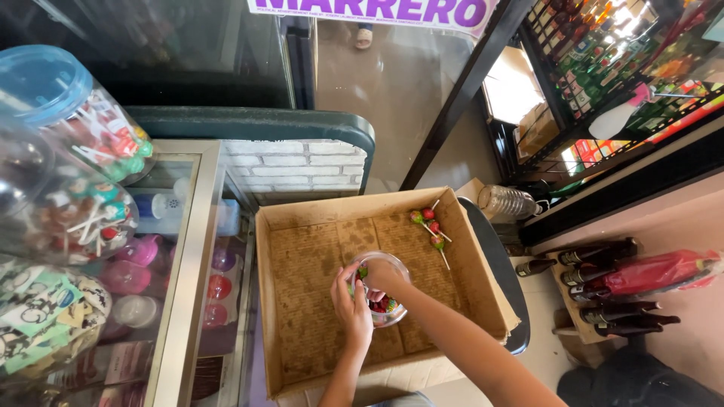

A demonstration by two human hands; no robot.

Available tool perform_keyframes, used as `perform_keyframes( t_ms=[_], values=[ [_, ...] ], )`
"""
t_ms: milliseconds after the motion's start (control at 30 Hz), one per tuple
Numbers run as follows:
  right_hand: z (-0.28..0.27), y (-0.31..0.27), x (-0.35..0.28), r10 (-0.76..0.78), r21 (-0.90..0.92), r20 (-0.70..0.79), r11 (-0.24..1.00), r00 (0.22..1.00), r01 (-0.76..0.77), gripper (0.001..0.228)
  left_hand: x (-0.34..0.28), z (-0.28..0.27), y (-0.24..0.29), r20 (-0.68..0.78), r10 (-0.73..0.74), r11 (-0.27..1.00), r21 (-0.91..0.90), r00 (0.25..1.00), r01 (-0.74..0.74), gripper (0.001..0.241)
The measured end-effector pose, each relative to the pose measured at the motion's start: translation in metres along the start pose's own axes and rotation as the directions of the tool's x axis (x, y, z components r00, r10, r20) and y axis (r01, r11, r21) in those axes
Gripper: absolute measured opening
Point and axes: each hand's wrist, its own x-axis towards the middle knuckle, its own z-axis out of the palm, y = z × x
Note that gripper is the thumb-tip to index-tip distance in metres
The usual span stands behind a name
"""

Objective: The recorder is organizing individual lollipops from a large cardboard box into a smaller clear plastic container in a grocery store setting.

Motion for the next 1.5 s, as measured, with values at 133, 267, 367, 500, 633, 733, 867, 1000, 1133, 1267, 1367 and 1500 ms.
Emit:
perform_keyframes(
  t_ms=[133, 267, 367, 500, 633, 733, 867, 1000, 1133, 1267, 1367, 1500],
  values=[
    [-0.008, -0.012, -0.028, 0.011, -0.007, 0.022, 1.000, 1.000, -0.010, 0.028, 0.000, -0.003, 0.002, 0.017, -0.018, 1.000, 0.003, 1.000, 0.018, 0.028],
    [-0.021, -0.031, -0.077, -0.051, -0.091, 0.053, 0.994, 0.997, 0.055, 0.035, 0.008, -0.005, 0.011, 0.053, -0.069, 0.997, -0.018, 0.996, 0.070, 0.029],
    [-0.023, -0.005, -0.088, -0.321, -0.305, 0.001, 0.902, 0.947, 0.306, 0.031, 0.019, -0.010, 0.042, 0.042, 0.062, 0.997, 0.052, 0.997, -0.064, 0.030],
    [-0.072, -0.001, -0.159, -0.552, -0.005, 0.034, 0.833, 0.833, 0.553, 0.023, 0.032, -0.005, 0.082, 0.097, 0.194, 0.974, 0.096, 0.976, -0.204, 0.026],
    [-0.124, 0.034, -0.171, -0.401, 0.245, -0.079, 0.880, 0.913, 0.408, 0.020, 0.035, 0.009, 0.112, 0.350, 0.200, 0.971, 0.051, 0.915, -0.232, 0.015],
    [-0.142, 0.101, -0.107, -0.302, 0.323, -0.269, 0.866, 0.915, 0.381, 0.016, 0.025, 0.026, 0.118, 0.490, 0.172, 0.980, -0.001, 0.855, -0.197, 0.013],
    [-0.140, 0.193, 0.000, -0.391, -0.061, -0.581, 0.895, 0.714, 0.441, 0.016, -0.004, 0.069, 0.098, 0.562, 0.142, 0.987, -0.143, 0.815, -0.073, 0.011],
    [-0.115, 0.211, 0.048, -0.571, -0.412, -0.530, 0.820, 0.628, 0.398, 0.021, -0.047, 0.106, 0.062, 0.694, -0.094, 0.963, -0.118, 0.714, 0.242, 0.012],
    [-0.100, 0.209, 0.076, -0.550, -0.706, -0.439, 0.701, 0.710, 0.106, 0.076, -0.108, 0.148, -0.041, 0.760, -0.258, 0.867, -0.091, 0.597, 0.490, 0.013],
    [-0.101, 0.200, 0.088, -0.358, -0.710, -0.488, 0.694, 0.796, -0.123, 0.072, -0.141, 0.170, -0.124, 0.702, -0.371, 0.773, -0.129, 0.608, 0.621, 0.020],
    [-0.111, 0.177, 0.049, -0.243, -0.522, -0.374, 0.853, 0.895, 0.013, 0.064, -0.132, 0.163, -0.118, 0.606, -0.467, 0.763, -0.092, 0.644, 0.640, 0.029],
    [-0.116, 0.193, 0.025, -0.439, -0.354, -0.101, 0.855, 0.893, 0.380, 0.045, -0.119, 0.163, -0.120, 0.548, -0.533, 0.731, -0.086, 0.644, 0.677, 0.039]
  ],
)
